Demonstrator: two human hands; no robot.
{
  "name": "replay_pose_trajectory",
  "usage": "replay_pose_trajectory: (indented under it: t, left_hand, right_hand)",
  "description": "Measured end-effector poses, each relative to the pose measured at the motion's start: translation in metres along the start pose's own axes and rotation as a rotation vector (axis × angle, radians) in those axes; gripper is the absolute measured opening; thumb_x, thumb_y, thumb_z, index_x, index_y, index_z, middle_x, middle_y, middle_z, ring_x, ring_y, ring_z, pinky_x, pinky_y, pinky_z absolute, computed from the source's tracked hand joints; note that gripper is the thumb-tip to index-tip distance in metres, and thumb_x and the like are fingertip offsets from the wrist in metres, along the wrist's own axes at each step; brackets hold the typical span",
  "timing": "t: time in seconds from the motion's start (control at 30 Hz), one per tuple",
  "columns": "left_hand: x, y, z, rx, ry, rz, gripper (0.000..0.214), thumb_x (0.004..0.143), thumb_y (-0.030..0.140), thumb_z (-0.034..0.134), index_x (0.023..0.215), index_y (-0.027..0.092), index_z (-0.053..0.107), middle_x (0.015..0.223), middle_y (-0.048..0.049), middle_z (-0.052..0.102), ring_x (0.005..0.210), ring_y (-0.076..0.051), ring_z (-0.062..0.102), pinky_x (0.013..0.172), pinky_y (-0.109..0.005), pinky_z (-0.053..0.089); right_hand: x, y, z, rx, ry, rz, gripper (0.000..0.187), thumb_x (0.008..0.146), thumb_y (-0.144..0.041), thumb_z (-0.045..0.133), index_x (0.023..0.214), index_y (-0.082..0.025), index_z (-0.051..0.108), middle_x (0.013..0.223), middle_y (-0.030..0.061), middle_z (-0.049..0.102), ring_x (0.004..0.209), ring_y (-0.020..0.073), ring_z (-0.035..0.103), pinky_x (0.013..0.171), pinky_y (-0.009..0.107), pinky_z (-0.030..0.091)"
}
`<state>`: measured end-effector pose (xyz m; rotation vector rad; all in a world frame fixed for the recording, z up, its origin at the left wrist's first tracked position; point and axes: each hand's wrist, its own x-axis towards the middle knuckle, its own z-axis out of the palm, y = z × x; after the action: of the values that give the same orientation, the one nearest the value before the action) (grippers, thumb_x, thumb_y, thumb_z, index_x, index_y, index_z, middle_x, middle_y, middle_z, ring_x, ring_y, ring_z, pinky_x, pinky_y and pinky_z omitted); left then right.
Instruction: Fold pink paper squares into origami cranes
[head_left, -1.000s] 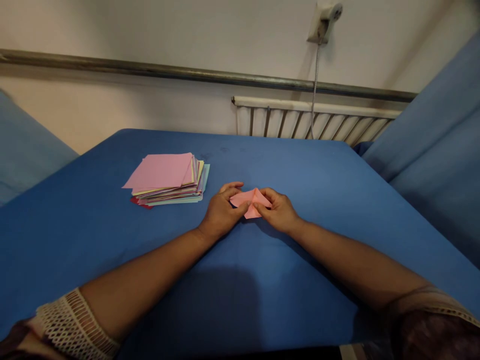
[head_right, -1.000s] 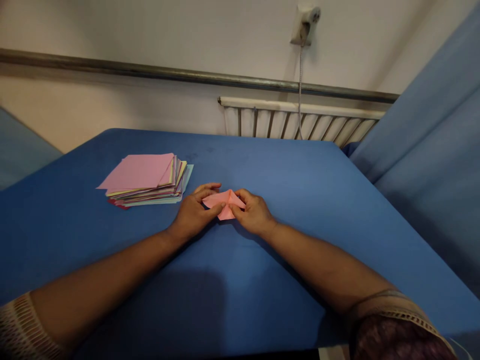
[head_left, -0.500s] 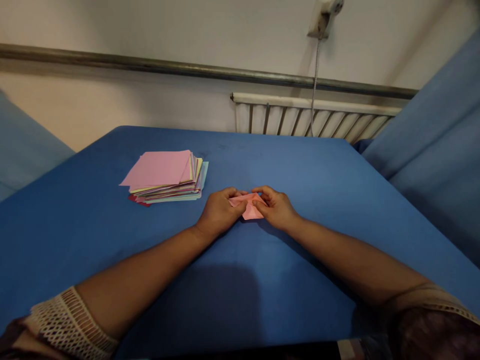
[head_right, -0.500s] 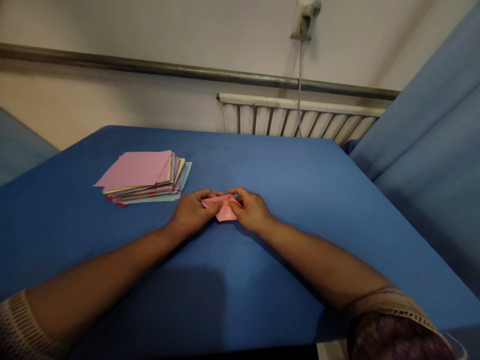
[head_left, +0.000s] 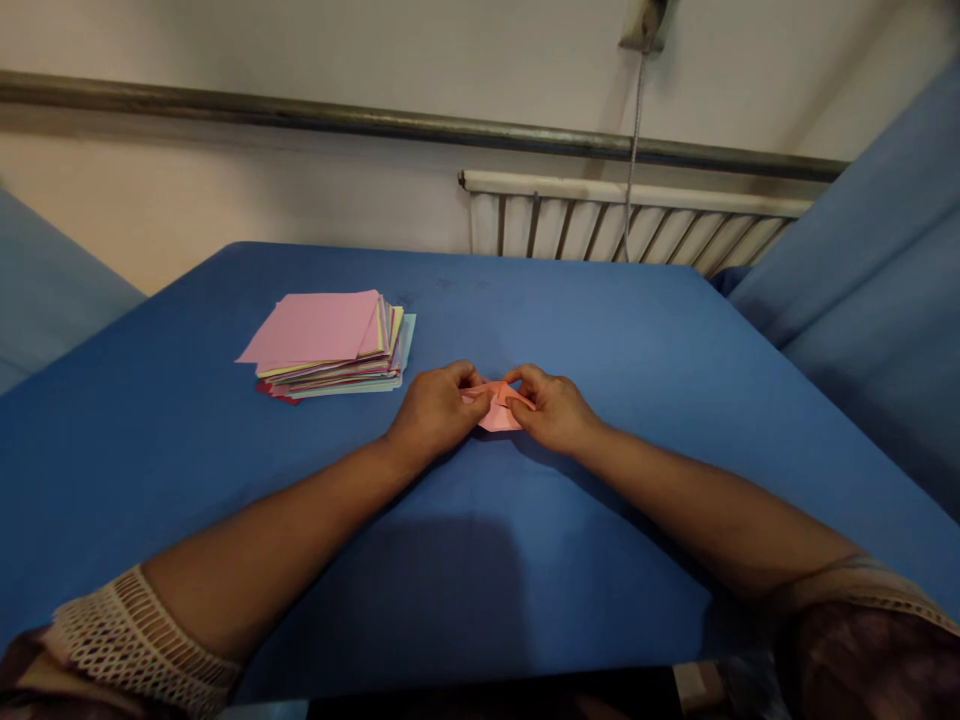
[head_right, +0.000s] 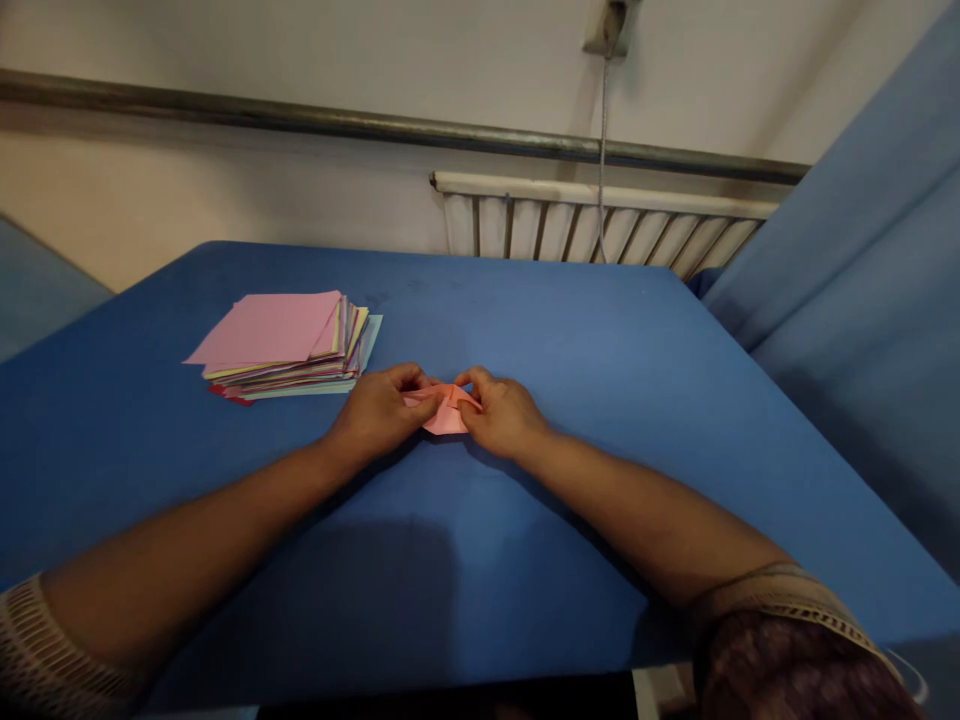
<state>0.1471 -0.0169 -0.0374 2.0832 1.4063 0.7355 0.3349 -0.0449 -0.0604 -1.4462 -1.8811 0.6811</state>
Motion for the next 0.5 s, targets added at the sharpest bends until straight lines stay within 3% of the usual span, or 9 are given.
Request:
replay_pose_trajectory:
  t: [0.27,0.5]
  left_hand:
    - [0.002,-0.005,0.005,-0.108,-0.013,-0.029,0.017,0.075,0.033,0.064,0.085,0.02,0.069,0.08,-0.0016,0.072,0.071,-0.018,0.064,0.061,-0.028,0.044]
    - [0.009,-0.008,0.01,-0.474,-0.048,-0.094,0.014,0.067,0.025,0.068,0.079,0.017,0.067,0.092,-0.0062,0.074,0.081,-0.019,0.068,0.077,-0.034,0.052]
  right_hand:
    - [0.003,0.01,0.007,0.145,0.034,0.041,0.023,0.082,-0.023,0.058,0.104,-0.024,0.064,0.067,-0.0043,0.062,0.057,0.0121,0.055,0.056,0.025,0.039]
    - [0.009,0.014,0.01,0.32,0.046,0.083,0.024,0.078,-0.019,0.055,0.1,-0.023,0.065,0.067,-0.005,0.062,0.057,0.0113,0.055,0.056,0.024,0.041]
